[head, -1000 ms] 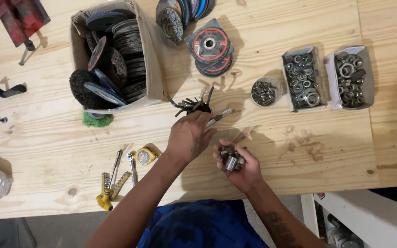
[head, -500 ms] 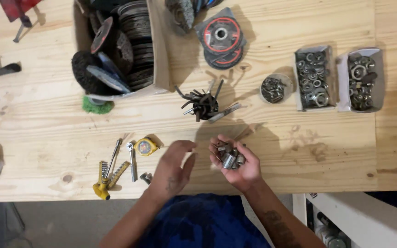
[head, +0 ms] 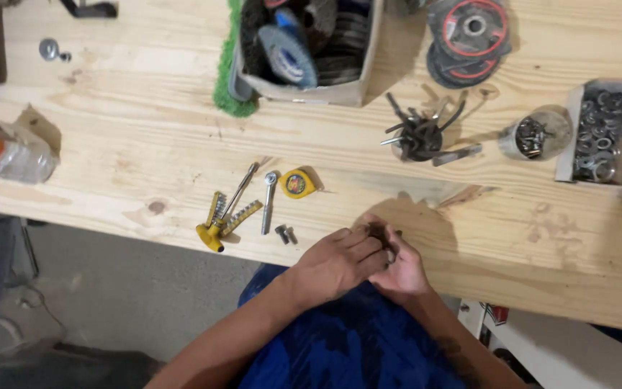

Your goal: Organizing and inspecting various hand tools and small hardware on a workbench.

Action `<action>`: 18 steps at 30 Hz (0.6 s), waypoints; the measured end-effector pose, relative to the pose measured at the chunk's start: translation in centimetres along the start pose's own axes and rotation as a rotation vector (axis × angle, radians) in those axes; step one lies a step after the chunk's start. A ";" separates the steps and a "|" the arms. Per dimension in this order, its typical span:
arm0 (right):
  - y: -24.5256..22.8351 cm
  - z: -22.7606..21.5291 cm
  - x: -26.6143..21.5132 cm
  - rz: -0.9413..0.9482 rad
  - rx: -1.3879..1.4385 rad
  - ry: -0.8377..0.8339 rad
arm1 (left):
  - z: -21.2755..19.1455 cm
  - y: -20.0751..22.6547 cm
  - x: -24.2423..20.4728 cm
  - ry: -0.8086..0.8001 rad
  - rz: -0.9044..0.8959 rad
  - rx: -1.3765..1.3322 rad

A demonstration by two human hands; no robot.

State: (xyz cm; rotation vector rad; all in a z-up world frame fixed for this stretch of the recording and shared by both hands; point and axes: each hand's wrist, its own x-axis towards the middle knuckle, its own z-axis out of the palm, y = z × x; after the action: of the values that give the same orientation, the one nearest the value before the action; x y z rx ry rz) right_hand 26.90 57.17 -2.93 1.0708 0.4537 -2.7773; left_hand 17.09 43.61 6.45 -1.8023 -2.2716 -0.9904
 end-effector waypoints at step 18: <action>12.6 5.2 0.7 0.023 -0.497 -0.140 | -13.0 -2.2 -11.2 0.124 -0.058 -0.400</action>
State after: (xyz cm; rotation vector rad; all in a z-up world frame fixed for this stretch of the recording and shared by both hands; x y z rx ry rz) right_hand 25.94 43.50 -2.64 0.7529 1.0305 -2.4896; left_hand 14.37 27.06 10.84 -1.7474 -2.1796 -1.6150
